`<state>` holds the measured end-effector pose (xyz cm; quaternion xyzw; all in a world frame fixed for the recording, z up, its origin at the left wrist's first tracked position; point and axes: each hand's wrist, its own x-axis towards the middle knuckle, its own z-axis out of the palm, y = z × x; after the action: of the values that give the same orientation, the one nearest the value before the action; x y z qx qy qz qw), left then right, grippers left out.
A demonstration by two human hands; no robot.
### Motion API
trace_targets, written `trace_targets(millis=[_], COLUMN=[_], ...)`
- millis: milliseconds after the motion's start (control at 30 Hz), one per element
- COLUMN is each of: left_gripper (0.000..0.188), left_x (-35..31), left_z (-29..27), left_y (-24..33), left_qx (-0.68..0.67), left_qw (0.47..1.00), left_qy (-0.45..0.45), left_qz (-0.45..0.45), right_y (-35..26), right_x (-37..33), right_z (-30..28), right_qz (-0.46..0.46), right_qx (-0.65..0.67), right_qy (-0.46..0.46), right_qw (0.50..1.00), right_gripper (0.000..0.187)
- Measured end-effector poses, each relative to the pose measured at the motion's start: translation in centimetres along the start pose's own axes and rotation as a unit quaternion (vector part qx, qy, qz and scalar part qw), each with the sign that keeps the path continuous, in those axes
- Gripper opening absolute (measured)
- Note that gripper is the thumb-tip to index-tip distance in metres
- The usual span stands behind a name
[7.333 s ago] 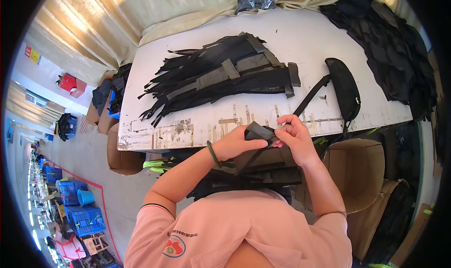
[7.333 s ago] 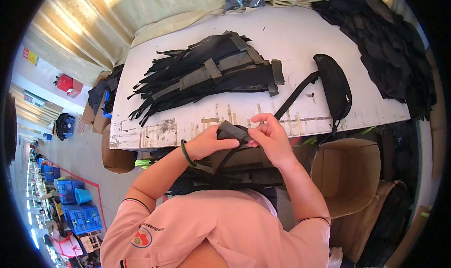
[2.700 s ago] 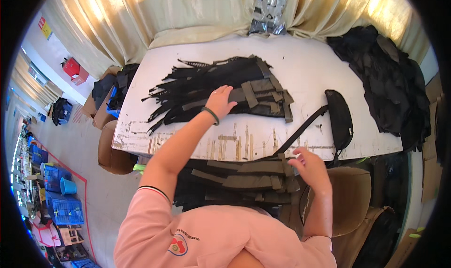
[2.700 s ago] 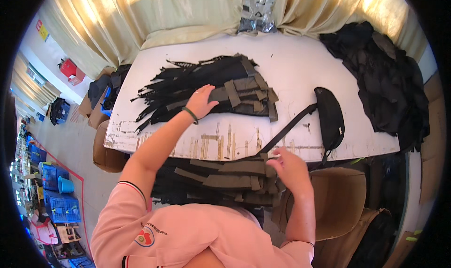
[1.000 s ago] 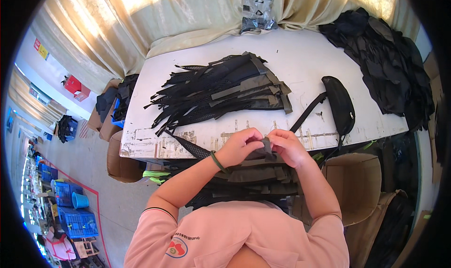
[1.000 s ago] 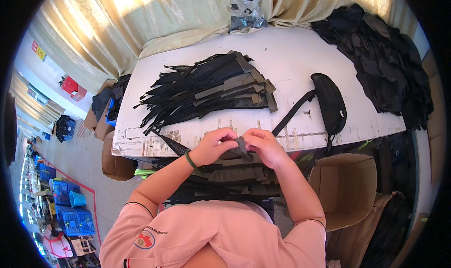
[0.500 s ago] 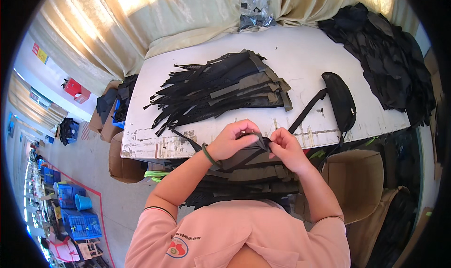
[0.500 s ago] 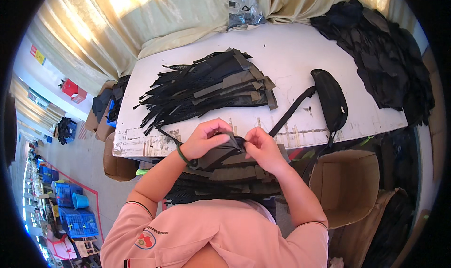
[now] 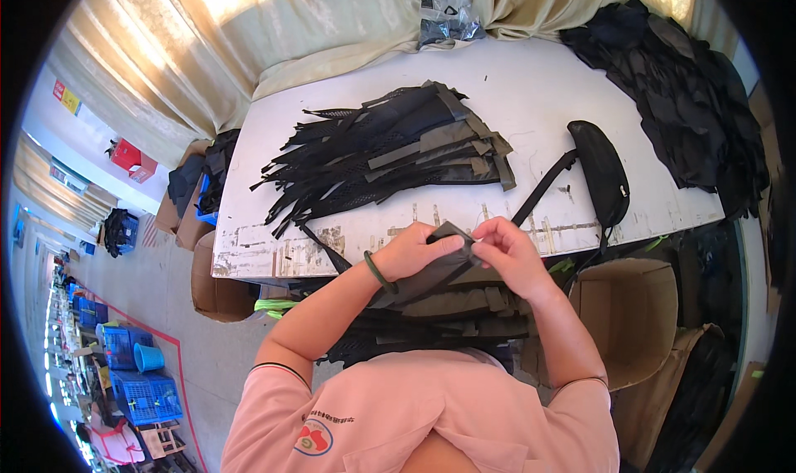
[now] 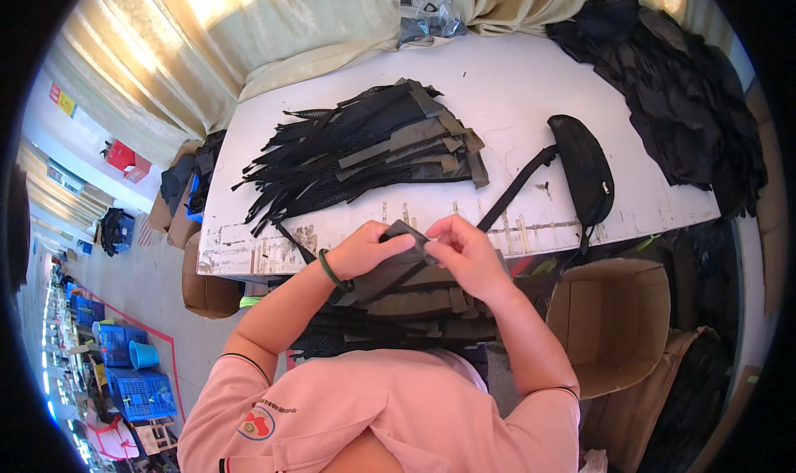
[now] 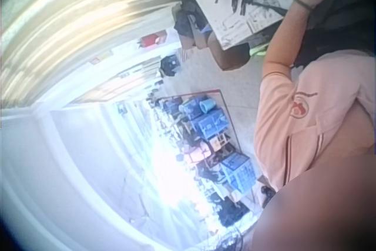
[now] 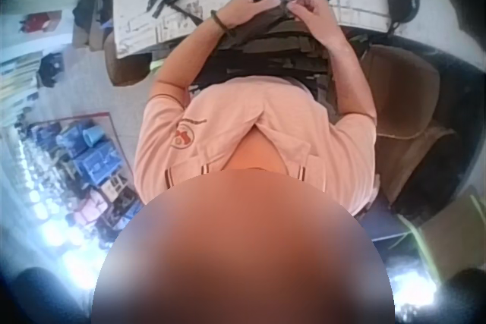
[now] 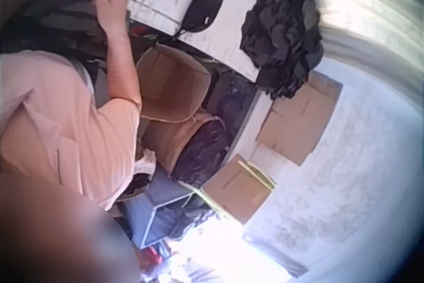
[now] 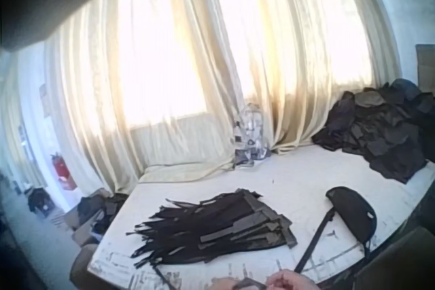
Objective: Inspecting and organizing black mesh straps on a factory work table.
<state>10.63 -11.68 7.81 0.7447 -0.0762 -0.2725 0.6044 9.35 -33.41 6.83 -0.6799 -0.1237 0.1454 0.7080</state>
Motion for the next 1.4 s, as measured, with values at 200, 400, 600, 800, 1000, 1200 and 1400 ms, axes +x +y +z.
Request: trace_targets(millis=[200, 400, 600, 800, 1000, 1200, 1400], left_gripper=[0.034, 0.033, 0.039, 0.031, 0.021, 0.025, 0.038], left_x=[-2.8, 1.0, 11.7, 12.0, 5.8, -2.3, -2.2], left_z=[-3.5, -6.2, -13.8, -13.8, -9.4, -6.5, -5.0], left_y=[-4.6, -3.7, -7.6, -6.0, -2.3, -1.4, -3.9], left_qx=[0.163, 0.447, 0.524, 0.562, 0.300, 0.236, 0.240], left_qw=[0.949, 0.866, 0.768, 0.752, 0.902, 0.962, 0.952], left_qy=[-0.248, -0.209, 0.343, 0.324, 0.184, -0.069, 0.002], left_qz=[-0.103, -0.087, 0.136, 0.121, 0.252, 0.118, 0.191], right_y=[0.2, 2.3, 0.2, 0.1, 2.9, 5.0, 5.2], right_x=[-2.4, -5.0, -3.5, -2.7, 1.7, 5.8, 3.8], right_z=[-5.0, -5.1, -5.1, -6.8, -7.3, -4.7, -0.8], right_qz=[0.072, 0.184, 0.164, 0.090, 0.064, 0.130, 0.022], right_qx=[-0.115, -0.459, -0.462, -0.394, -0.110, 0.317, 0.164], right_qy=[-0.007, -0.209, -0.202, -0.053, 0.028, 0.114, 0.161], right_qw=[0.991, 0.844, 0.848, 0.913, 0.992, 0.933, 0.973], right_gripper=[0.018, 0.022, 0.028, 0.025, 0.038, 0.047, 0.033])
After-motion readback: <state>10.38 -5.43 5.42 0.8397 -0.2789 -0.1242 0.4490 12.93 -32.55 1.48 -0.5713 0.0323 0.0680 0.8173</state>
